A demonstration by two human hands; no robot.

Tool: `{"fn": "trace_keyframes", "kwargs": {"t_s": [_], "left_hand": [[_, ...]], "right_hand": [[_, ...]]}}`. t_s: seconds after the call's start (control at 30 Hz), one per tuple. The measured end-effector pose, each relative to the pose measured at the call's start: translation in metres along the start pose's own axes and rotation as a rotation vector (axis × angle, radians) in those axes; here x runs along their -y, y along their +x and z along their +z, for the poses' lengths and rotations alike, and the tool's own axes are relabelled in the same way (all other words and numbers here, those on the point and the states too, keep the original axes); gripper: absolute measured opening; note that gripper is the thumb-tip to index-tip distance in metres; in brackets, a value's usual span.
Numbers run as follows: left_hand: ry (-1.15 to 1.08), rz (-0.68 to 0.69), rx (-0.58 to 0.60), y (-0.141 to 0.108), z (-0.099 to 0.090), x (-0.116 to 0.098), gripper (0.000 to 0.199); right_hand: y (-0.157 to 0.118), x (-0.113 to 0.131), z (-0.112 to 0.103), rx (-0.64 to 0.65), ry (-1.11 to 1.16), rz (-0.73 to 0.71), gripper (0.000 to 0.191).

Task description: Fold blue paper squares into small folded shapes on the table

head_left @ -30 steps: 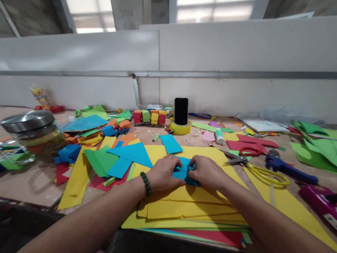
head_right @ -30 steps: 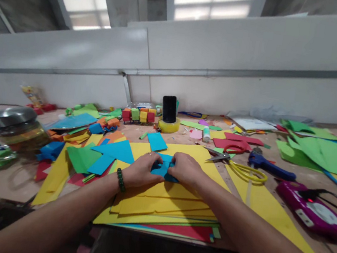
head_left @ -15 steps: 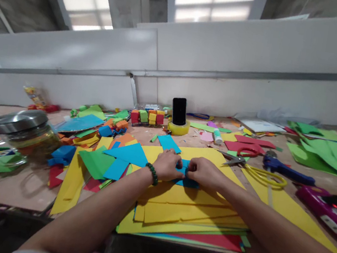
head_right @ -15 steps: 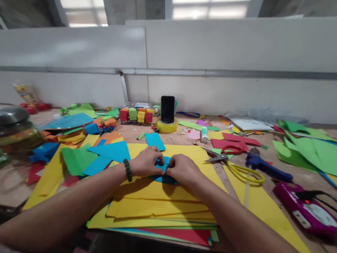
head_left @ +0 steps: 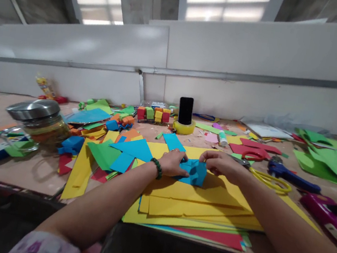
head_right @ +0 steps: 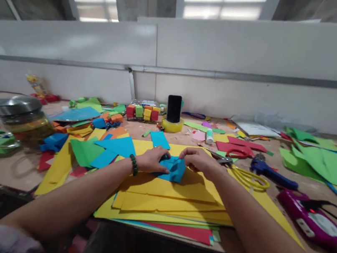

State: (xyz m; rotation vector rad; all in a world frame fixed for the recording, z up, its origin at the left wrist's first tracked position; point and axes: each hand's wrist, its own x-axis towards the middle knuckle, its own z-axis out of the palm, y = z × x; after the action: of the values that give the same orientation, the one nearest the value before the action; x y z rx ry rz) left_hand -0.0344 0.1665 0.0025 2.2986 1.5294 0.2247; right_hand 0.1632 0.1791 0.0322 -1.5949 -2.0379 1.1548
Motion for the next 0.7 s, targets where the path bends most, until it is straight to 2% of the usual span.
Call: {"fn": "trace_keyframes", "kwargs": {"t_s": [0.1,0.2,0.33,0.37,0.43,0.5,0.53,0.6,0.7], "left_hand": [[-0.019,-0.011,-0.002,0.000,0.000,0.000,0.058],[-0.037,-0.011,-0.003,0.001,0.000,0.002,0.059],[-0.063,0.003,-0.003,0.003,0.001,0.005,0.057],[-0.069,0.006,-0.004,0.004,0.001,0.006,0.056],[-0.082,0.017,-0.005,0.006,0.002,0.009,0.055],[-0.099,0.035,0.005,0.008,0.003,0.011,0.055],[-0.108,0.045,0.012,0.009,0.003,0.013,0.055],[-0.128,0.057,0.016,0.011,0.004,0.014,0.049],[-0.153,0.037,-0.023,0.014,0.007,0.015,0.034]], "right_hand": [[-0.002,-0.005,-0.015,0.055,-0.069,-0.006,0.026],[-0.003,-0.012,-0.019,0.073,-0.192,-0.030,0.022],[-0.007,-0.012,-0.010,-0.032,-0.390,-0.057,0.013],[-0.009,-0.011,-0.006,-0.085,-0.461,-0.090,0.013],[-0.014,-0.006,0.002,-0.151,-0.634,-0.245,0.011],[-0.017,-0.001,0.009,-0.119,-0.765,-0.417,0.016],[-0.017,0.000,0.013,-0.076,-0.783,-0.463,0.023],[-0.015,0.001,0.017,-0.010,-0.716,-0.452,0.032],[-0.009,-0.001,0.020,0.002,-0.603,-0.401,0.030]]}}
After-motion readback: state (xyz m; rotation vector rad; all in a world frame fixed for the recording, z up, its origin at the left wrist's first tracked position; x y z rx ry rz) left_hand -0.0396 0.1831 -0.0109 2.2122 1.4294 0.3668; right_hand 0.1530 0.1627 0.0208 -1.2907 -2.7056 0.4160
